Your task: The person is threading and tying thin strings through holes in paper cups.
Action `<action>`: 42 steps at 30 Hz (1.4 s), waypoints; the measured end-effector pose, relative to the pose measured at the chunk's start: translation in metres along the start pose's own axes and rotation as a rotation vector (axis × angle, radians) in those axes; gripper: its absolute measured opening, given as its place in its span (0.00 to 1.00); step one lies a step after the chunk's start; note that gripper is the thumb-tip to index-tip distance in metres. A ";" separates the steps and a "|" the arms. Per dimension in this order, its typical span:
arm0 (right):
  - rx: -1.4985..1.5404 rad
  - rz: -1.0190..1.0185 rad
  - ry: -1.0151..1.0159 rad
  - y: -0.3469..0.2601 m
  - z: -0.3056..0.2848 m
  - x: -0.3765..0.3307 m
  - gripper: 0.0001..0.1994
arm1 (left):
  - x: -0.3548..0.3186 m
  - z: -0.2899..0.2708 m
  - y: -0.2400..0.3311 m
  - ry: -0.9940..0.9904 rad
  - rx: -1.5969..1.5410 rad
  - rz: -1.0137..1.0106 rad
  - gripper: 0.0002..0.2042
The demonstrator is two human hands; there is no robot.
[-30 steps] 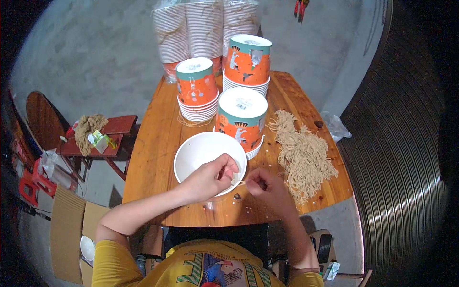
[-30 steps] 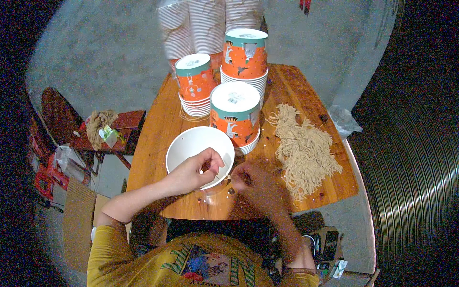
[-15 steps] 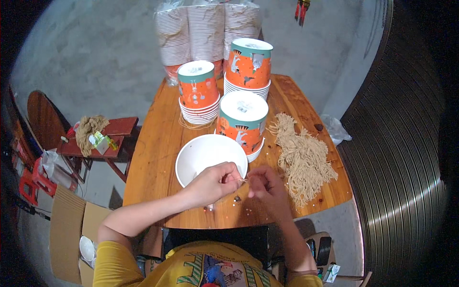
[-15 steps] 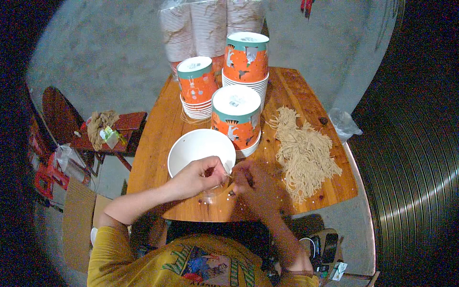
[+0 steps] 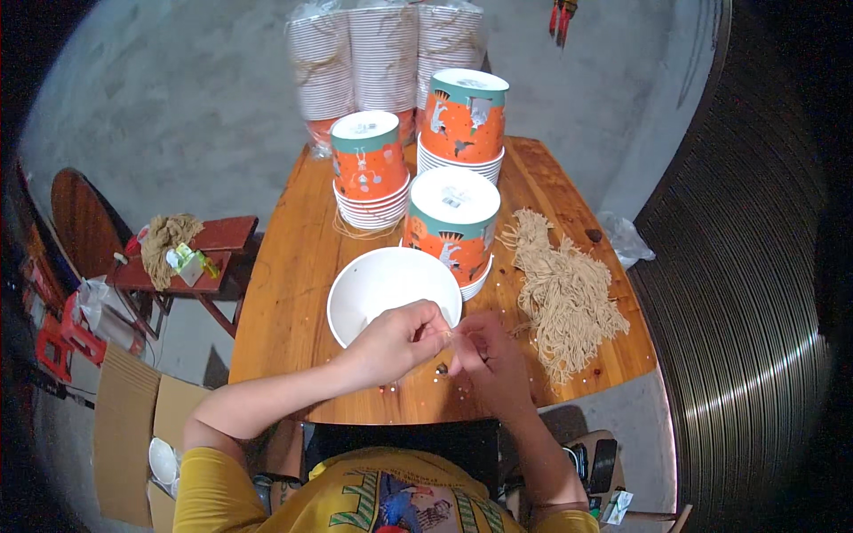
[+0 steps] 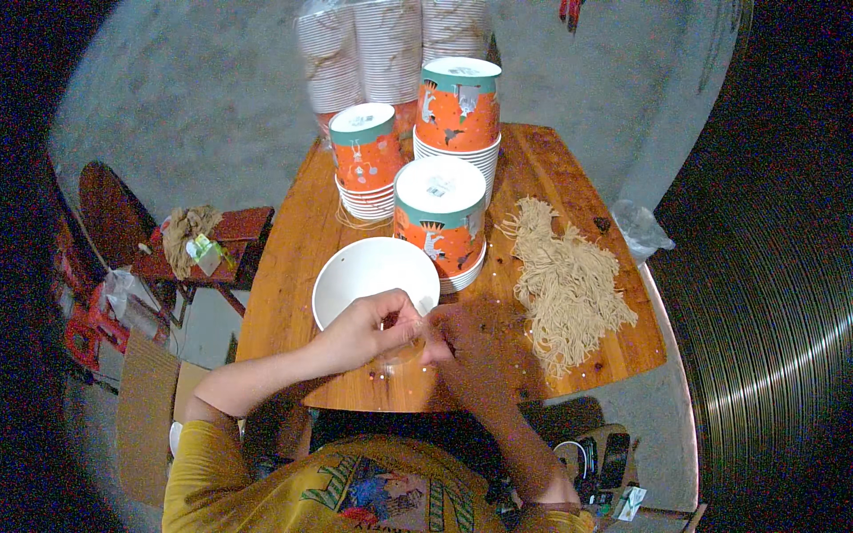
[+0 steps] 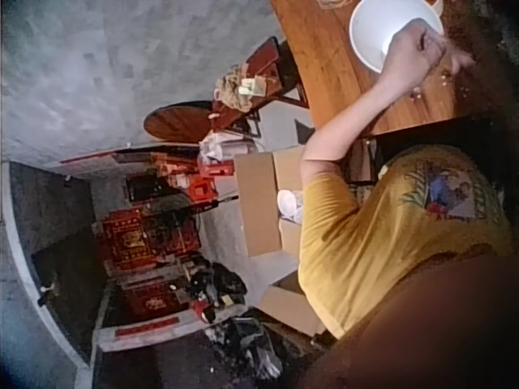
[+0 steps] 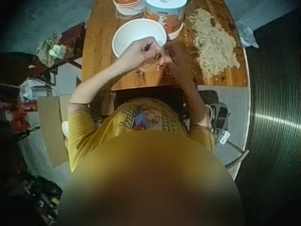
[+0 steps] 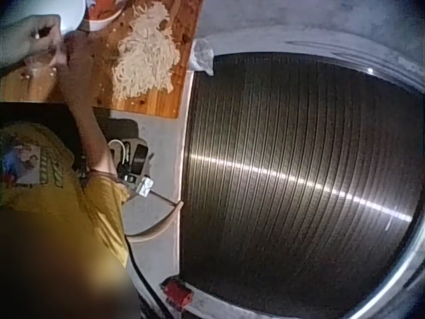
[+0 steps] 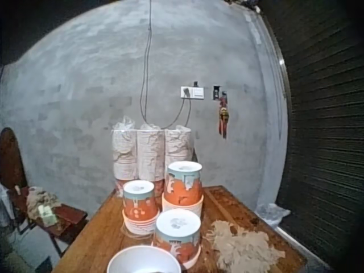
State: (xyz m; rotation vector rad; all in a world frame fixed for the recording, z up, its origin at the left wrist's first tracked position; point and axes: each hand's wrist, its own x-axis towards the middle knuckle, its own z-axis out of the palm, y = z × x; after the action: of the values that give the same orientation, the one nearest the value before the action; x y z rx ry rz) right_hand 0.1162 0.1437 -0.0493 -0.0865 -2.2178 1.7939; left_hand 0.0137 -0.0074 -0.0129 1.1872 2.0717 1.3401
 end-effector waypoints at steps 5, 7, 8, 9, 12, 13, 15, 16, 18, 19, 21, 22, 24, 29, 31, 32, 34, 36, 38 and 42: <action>-0.346 -0.180 0.110 0.012 -0.004 0.002 0.06 | -0.001 0.000 -0.001 0.035 0.116 0.135 0.09; -0.269 -0.256 0.161 0.022 -0.002 0.007 0.05 | -0.001 -0.001 0.005 0.029 0.140 0.145 0.09; -0.188 -0.334 0.204 0.023 0.000 0.009 0.05 | -0.001 -0.003 0.007 0.021 0.146 0.156 0.09; -0.187 -0.335 0.200 0.019 0.000 0.008 0.05 | -0.002 -0.003 0.008 0.013 0.152 0.166 0.09; 0.246 -0.001 0.114 -0.003 0.001 0.002 0.04 | -0.002 -0.005 0.008 0.028 0.157 0.209 0.09; 0.430 0.108 0.080 -0.010 0.002 0.002 0.03 | -0.003 -0.005 0.007 0.031 0.157 0.208 0.09; 0.615 0.216 0.050 -0.012 0.003 0.004 0.03 | -0.004 -0.004 0.007 0.025 0.107 0.171 0.08; 0.516 0.200 0.116 -0.009 0.004 0.007 0.03 | -0.003 -0.005 0.006 0.024 0.109 0.172 0.08; 0.416 0.184 0.184 -0.008 0.002 0.009 0.03 | -0.001 -0.005 0.005 0.001 0.111 0.092 0.07; 0.396 0.175 0.163 -0.009 0.000 0.010 0.03 | -0.002 -0.005 0.005 0.000 0.111 0.093 0.07; 0.377 0.160 0.144 -0.011 -0.002 0.011 0.04 | -0.004 -0.005 0.004 -0.034 -0.024 -0.052 0.06; 0.364 0.149 0.134 -0.013 -0.002 0.011 0.05 | -0.004 -0.004 0.002 -0.035 -0.023 -0.050 0.06; 0.351 0.137 0.122 -0.012 -0.002 0.010 0.06 | -0.004 -0.002 -0.004 0.005 -0.044 -0.082 0.08; 0.197 0.043 0.066 -0.003 -0.001 0.007 0.09 | -0.003 -0.002 -0.005 0.032 -0.070 -0.003 0.08; 0.172 0.009 0.037 -0.003 -0.001 0.007 0.10 | -0.004 -0.002 -0.005 0.033 -0.077 -0.008 0.07; 0.144 -0.025 0.012 -0.003 -0.001 0.007 0.11 | -0.004 -0.003 -0.004 0.027 -0.061 -0.021 0.07; 0.074 -0.036 0.041 -0.006 0.001 0.006 0.11 | -0.004 -0.003 -0.001 0.019 -0.044 -0.032 0.07; 0.007 -0.046 0.065 -0.007 0.002 0.005 0.11 | -0.005 -0.004 0.002 0.038 0.014 -0.034 0.07; -0.407 -0.144 0.135 -0.007 0.002 0.004 0.08 | -0.006 -0.002 0.002 0.055 0.052 0.002 0.07; -0.527 -0.263 0.226 -0.008 0.005 0.003 0.06 | -0.006 -0.001 0.006 0.080 0.134 0.074 0.08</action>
State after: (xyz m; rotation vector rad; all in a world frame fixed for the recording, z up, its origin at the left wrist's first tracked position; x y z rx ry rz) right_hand 0.1129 0.1380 -0.0416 -0.0946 -2.3432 0.9848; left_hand 0.0192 -0.0119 -0.0083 1.2973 2.2245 1.3199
